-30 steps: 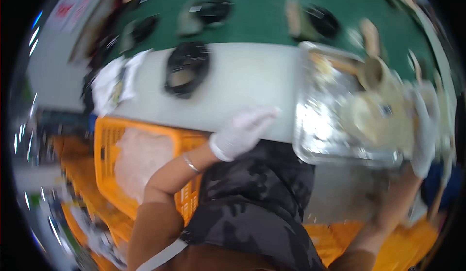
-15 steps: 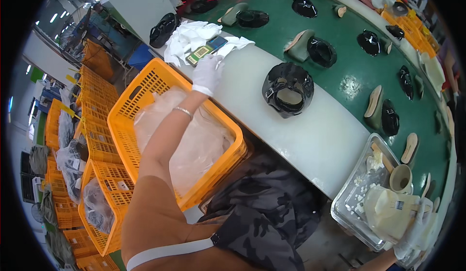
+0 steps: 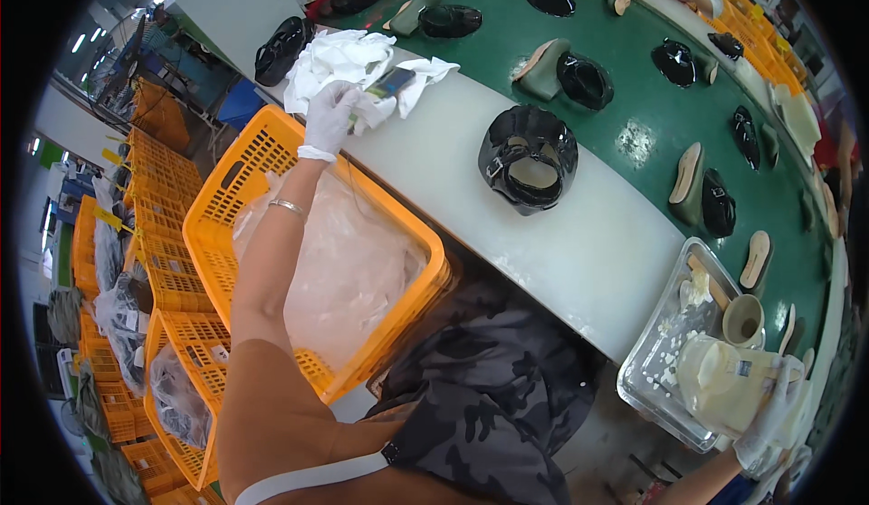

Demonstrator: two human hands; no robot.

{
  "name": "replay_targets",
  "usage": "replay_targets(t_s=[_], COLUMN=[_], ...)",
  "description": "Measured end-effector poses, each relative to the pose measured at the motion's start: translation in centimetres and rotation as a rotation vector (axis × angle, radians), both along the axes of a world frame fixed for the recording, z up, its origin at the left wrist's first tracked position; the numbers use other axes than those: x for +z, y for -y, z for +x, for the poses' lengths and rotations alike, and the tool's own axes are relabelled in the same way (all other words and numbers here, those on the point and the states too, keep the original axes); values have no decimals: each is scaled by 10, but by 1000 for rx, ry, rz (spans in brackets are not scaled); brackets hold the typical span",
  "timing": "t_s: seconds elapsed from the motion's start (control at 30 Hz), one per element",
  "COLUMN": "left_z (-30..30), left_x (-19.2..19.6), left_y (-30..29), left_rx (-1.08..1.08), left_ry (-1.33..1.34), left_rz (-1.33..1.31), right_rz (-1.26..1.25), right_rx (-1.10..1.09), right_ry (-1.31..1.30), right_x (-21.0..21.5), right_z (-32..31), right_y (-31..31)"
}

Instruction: The person applies glue to the soles of black shoes using a brush. They retrieve shoes from a yellow crate, apply adhesive to the textured sole, and place the shoes on a green conveyor belt. The process is repeated for multiple shoes throughout the clip.

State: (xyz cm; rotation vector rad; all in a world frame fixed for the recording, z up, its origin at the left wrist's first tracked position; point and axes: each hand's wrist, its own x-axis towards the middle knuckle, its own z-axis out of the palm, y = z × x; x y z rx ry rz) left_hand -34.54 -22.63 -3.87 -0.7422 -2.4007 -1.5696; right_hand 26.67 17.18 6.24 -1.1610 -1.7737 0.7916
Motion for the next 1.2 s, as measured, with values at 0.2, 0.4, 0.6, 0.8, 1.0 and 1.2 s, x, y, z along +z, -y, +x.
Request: replay_targets(t_s=[0.2, 0.4, 0.6, 0.8, 1.0, 1.2], left_z=[0, 0, -23, -48, -54, 15], left_x=[-9, 5, -6, -26, -8, 97], left_y=[4, -15, -103, -149, -136, -95], left_rx=[-317, -115, 13, 146, -249, -610], left_ry=[500, 172, -242, -322, 46, 439], left_rz=[-260, -262, -685, -1106, 20, 573], right_rz=[-8, -30, -17, -9, -33, -3], right_rx=[87, 35, 94, 117, 95, 0], right_ry=[12, -69, -67, -47, 0, 55], right_x=[-3, 0, 3, -2, -4, 4], right_z=[11, 0, 0, 3, 12, 5], right_y=[-8, 0, 2, -7, -13, 9])
